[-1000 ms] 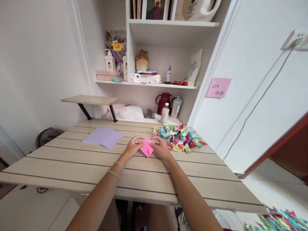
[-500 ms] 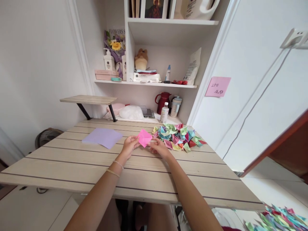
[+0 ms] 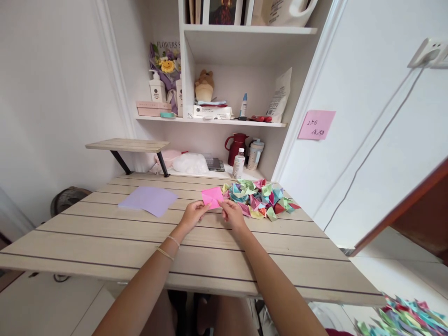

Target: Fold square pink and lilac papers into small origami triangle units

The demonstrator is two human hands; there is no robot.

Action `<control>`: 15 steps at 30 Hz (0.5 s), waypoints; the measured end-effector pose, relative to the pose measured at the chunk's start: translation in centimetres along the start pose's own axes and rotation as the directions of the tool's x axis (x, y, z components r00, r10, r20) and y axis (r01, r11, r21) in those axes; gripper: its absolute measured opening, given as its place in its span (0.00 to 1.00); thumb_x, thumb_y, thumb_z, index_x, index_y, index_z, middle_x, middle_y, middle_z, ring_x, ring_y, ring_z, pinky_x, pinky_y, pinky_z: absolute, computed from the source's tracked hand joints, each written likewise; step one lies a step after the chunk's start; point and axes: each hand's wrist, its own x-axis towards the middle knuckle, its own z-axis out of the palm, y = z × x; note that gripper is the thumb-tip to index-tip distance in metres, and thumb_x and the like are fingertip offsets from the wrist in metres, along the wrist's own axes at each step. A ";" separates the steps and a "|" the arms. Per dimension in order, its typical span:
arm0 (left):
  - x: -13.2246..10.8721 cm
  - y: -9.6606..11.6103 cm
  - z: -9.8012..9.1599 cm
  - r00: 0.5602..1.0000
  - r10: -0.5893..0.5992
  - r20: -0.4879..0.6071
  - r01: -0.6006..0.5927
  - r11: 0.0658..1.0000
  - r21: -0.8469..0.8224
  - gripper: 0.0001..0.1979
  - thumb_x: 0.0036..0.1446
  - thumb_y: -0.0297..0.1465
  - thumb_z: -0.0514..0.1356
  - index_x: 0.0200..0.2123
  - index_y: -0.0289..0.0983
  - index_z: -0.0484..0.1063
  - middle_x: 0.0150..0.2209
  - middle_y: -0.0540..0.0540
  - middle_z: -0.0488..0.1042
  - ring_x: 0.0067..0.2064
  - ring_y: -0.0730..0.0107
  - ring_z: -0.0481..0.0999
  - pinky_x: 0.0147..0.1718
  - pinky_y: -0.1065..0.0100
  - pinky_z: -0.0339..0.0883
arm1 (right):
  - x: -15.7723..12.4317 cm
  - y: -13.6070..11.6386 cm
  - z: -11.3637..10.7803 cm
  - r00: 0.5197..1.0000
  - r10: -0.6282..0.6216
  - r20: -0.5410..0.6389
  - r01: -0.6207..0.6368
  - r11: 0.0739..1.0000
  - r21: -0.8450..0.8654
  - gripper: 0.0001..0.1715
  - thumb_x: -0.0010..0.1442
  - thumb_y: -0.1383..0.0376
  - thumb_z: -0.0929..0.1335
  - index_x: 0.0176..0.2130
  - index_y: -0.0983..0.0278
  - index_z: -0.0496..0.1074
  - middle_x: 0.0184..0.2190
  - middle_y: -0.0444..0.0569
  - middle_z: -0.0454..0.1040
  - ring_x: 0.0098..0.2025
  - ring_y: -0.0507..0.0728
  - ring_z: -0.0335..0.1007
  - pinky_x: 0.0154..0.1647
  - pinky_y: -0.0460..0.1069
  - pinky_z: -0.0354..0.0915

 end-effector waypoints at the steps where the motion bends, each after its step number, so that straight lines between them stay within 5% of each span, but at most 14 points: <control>1: 0.0 0.0 -0.1 1.000 -0.002 0.012 0.002 0.999 0.032 0.14 0.44 0.39 0.61 0.23 0.33 0.69 0.11 0.55 0.62 0.12 0.80 0.61 0.12 0.76 0.54 | -0.1 -0.1 0.1 0.998 0.049 0.046 -0.051 0.997 0.056 0.20 0.45 0.49 0.68 0.28 0.64 0.68 0.13 0.39 0.64 0.11 0.46 0.49 0.14 0.44 0.54; 7: -0.1 0.3 -0.1 0.999 -0.023 0.043 0.028 0.992 -0.120 0.21 0.43 0.38 0.63 0.39 0.31 0.69 0.21 0.47 0.73 0.19 0.71 0.72 0.20 0.70 0.66 | -0.1 -0.6 0.1 0.991 0.052 0.120 -0.071 0.986 0.153 0.19 0.43 0.53 0.71 0.31 0.64 0.71 0.28 0.46 0.75 0.24 0.51 0.70 0.29 0.47 0.67; 11: 0.1 0.5 -0.2 0.999 0.050 -0.007 -0.050 0.974 -0.223 0.20 0.35 0.33 0.67 0.35 0.31 0.71 0.31 0.43 0.76 0.30 0.65 0.76 0.32 0.64 0.70 | -0.1 -1.0 -0.3 0.992 -0.029 0.125 0.011 0.990 0.138 0.17 0.40 0.55 0.72 0.29 0.64 0.73 0.28 0.45 0.75 0.28 0.53 0.71 0.37 0.50 0.67; 15: 0.2 0.6 -0.5 0.997 0.071 -0.028 -0.075 0.987 -0.145 0.16 0.34 0.33 0.68 0.29 0.31 0.74 0.29 0.43 0.77 0.32 0.63 0.75 0.37 0.63 0.68 | -0.2 -1.1 -0.5 0.987 -0.066 0.149 0.047 0.991 0.129 0.17 0.38 0.57 0.73 0.29 0.64 0.72 0.28 0.46 0.75 0.31 0.54 0.71 0.38 0.51 0.66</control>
